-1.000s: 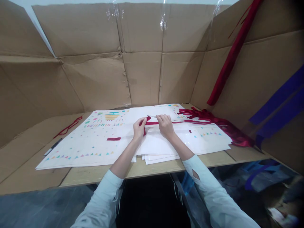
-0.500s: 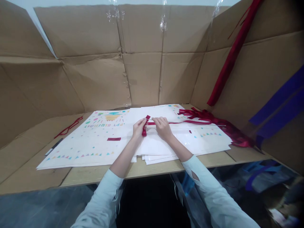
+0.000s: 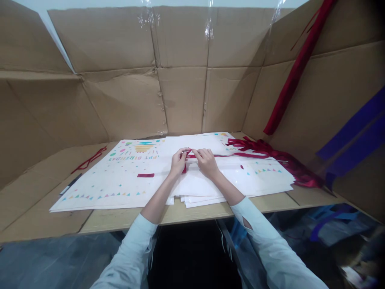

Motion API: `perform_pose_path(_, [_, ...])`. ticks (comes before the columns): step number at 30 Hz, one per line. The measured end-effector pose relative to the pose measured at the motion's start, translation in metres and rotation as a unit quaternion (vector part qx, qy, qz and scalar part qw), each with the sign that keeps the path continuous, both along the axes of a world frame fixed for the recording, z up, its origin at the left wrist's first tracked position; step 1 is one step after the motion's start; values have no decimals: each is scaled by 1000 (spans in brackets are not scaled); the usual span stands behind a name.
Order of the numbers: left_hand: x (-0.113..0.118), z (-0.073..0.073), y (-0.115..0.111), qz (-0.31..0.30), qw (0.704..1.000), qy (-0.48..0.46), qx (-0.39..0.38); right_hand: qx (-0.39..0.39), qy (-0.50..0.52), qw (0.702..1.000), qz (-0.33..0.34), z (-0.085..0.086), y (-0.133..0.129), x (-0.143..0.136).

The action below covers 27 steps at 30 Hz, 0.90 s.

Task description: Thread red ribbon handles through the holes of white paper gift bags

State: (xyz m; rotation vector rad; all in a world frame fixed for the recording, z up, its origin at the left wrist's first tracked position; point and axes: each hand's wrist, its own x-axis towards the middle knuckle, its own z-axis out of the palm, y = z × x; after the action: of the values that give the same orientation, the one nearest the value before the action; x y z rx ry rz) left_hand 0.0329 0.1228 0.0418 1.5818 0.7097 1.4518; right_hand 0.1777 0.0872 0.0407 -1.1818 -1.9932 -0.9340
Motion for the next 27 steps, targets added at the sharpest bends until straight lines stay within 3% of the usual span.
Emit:
perform_pose_path(7, [-13,12,-2,3,995,57,81,14,5,1000,-1,-1,0,2])
perform_pose_path(13, [-21,18,-3,55,986,113,111,3,9,1000,-8,-1,-1,3])
perform_pose_path(27, [-17,19,-5,-7,995,3,-100,4,-1,1000,-10,8,-3,5])
